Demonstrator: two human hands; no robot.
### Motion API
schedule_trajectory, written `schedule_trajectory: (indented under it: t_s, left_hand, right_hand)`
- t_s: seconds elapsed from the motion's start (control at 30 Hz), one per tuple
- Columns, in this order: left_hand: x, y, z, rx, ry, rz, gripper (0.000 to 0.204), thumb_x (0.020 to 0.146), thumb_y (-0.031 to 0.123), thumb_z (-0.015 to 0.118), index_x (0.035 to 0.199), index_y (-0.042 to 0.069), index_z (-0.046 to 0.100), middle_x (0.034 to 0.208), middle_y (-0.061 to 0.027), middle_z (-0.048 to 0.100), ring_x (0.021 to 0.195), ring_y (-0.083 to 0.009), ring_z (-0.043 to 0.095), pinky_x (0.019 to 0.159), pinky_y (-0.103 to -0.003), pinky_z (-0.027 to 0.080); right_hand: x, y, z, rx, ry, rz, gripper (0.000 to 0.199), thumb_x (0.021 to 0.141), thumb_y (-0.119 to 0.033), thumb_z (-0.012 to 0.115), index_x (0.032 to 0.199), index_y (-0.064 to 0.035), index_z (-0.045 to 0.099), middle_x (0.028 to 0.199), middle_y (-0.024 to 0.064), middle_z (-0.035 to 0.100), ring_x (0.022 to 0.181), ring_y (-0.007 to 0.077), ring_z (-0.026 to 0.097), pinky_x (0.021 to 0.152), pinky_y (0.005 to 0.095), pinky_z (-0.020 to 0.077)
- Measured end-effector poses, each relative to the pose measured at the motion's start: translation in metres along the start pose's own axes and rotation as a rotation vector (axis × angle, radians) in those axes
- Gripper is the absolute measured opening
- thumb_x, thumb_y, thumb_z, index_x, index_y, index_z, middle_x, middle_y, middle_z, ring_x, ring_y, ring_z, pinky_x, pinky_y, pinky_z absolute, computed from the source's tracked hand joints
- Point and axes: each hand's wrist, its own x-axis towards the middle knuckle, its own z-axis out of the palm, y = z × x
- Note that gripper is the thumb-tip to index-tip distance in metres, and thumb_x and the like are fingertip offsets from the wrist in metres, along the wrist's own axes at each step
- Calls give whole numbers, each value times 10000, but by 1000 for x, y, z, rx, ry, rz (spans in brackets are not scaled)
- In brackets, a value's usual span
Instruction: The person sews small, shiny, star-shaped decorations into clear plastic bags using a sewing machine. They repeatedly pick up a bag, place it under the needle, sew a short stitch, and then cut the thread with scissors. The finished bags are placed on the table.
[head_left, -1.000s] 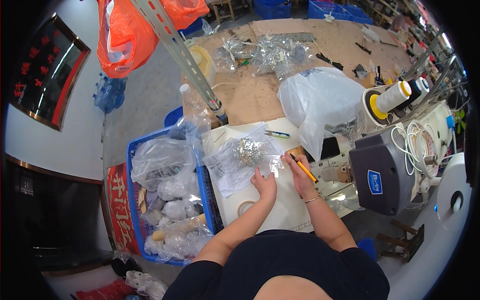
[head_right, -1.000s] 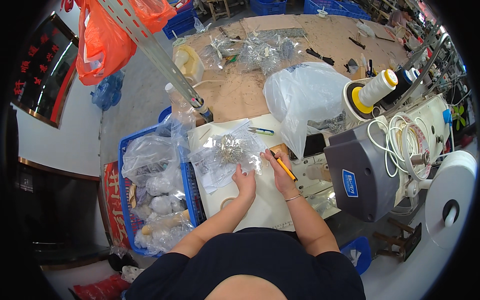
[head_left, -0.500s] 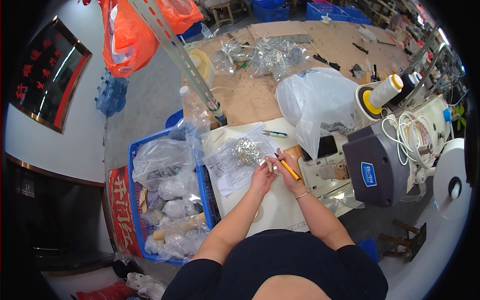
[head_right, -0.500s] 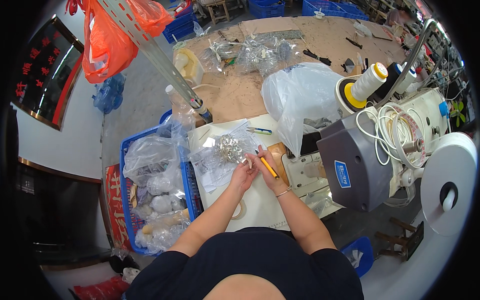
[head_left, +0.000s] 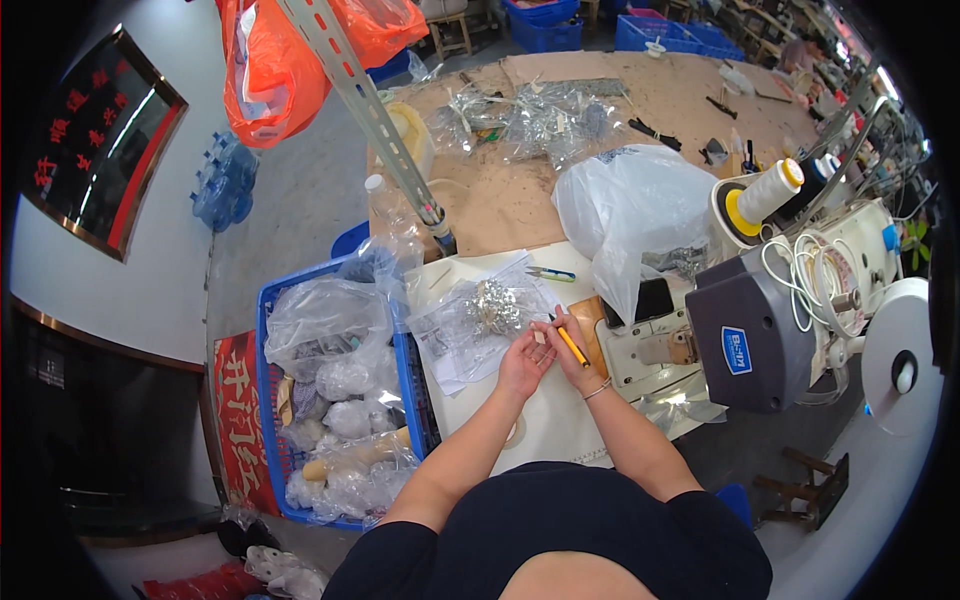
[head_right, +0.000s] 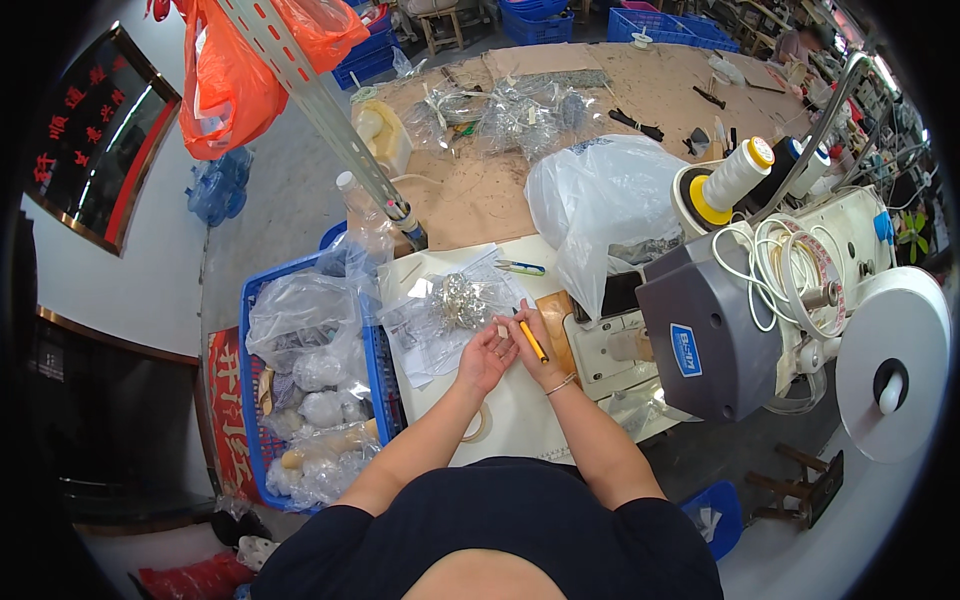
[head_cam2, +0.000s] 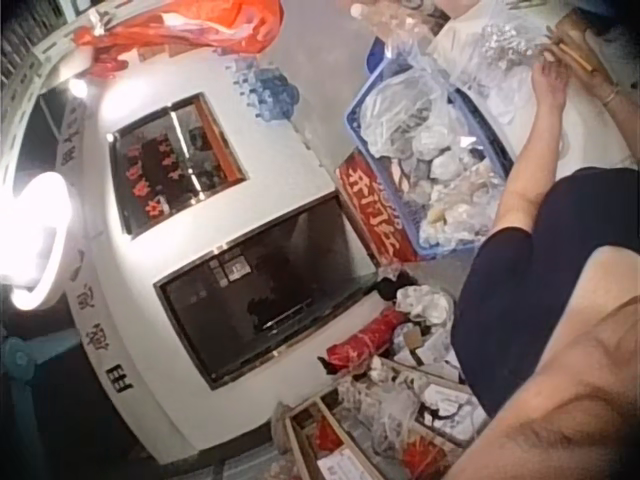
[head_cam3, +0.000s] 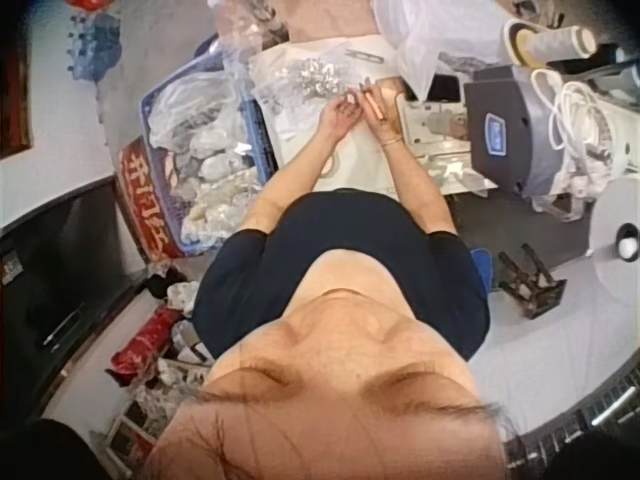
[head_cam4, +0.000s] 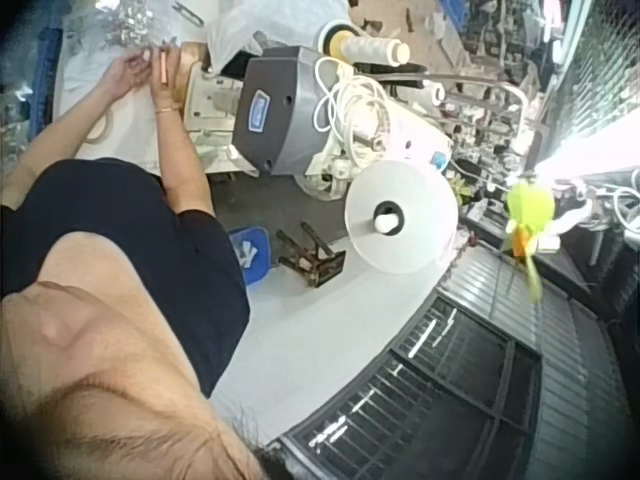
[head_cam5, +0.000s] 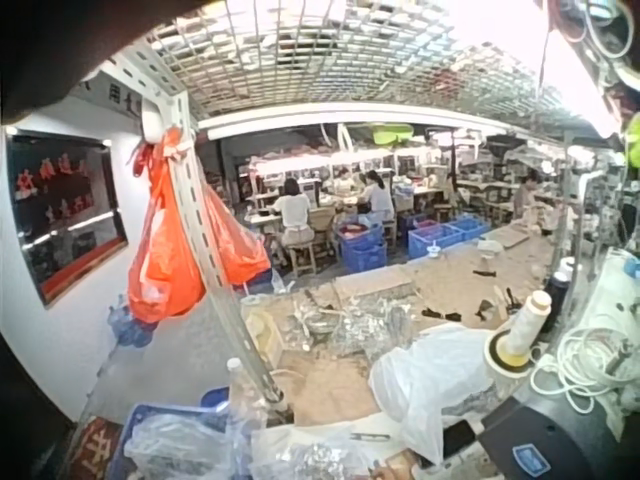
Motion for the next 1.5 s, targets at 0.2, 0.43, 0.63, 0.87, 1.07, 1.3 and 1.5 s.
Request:
schedule_trajectory:
  t_s: [0.2, 0.43, 0.63, 0.87, 1.07, 1.3, 1.5]
  left_hand:
    - [27, -10, -12, 215, 132, 84, 279, 847, 45, 600, 1095, 101, 485, 978, -72, 581, 872, -187, 599, 786, -325, 508]
    - [22, -8, 0, 147, 28, 114, 338, 832, 53, 631, 1109, 123, 450, 967, -64, 578, 909, -206, 598, 744, -313, 511]
    - [28, -15, 2, 71, 196, 91, 257, 846, 119, 640, 1044, 126, 478, 917, -25, 566, 864, -195, 604, 703, -259, 498]
    - [40, -16, -19, 269, -8, 239, 167, 877, 91, 593, 1024, 76, 515, 968, -37, 577, 889, -158, 586, 738, -266, 497]
    - [17, -11, -13, 272, -74, 258, 275, 877, 23, 562, 1144, 55, 502, 986, -44, 588, 906, -134, 578, 793, -258, 482]
    - [23, -9, -31, 370, -36, 277, 348, 863, -3, 568, 1194, 68, 489, 998, -40, 586, 888, -125, 577, 767, -247, 488]
    - [17, -13, -24, 287, -46, 259, 410, 856, -32, 548, 1241, 63, 443, 1074, -68, 579, 943, -161, 588, 805, -268, 499]
  right_hand:
    - [-5, 5, -7, -429, 63, -128, 161, 914, -141, 486, 995, -29, 404, 1112, 154, 610, 1146, 269, 480, 1105, 384, 151]
    - [-17, -28, -10, -439, 176, -157, 144, 917, -58, 472, 1049, -54, 414, 1265, 199, 503, 1291, 296, 367, 1035, 350, 302]
    - [-14, -45, -16, -315, 252, -59, 147, 894, -20, 498, 1022, -42, 429, 1201, 195, 554, 1099, 268, 554, 901, 303, 432]
    - [-14, -45, -3, -599, 222, -326, 97, 798, -9, 603, 880, -55, 579, 908, 86, 653, 838, 247, 613, 738, 332, 483]
    - [4, -47, 11, -702, 138, -355, 154, 739, -46, 629, 889, -47, 595, 868, 108, 634, 844, 279, 608, 730, 336, 470]
    - [18, -34, 17, -480, 154, 54, 124, 830, -83, 614, 902, -22, 533, 775, 96, 611, 686, 177, 593, 625, 273, 479]
    - [14, -2, 7, -492, 231, 101, 110, 848, -72, 590, 928, -14, 541, 727, 78, 580, 651, 166, 560, 614, 268, 465]
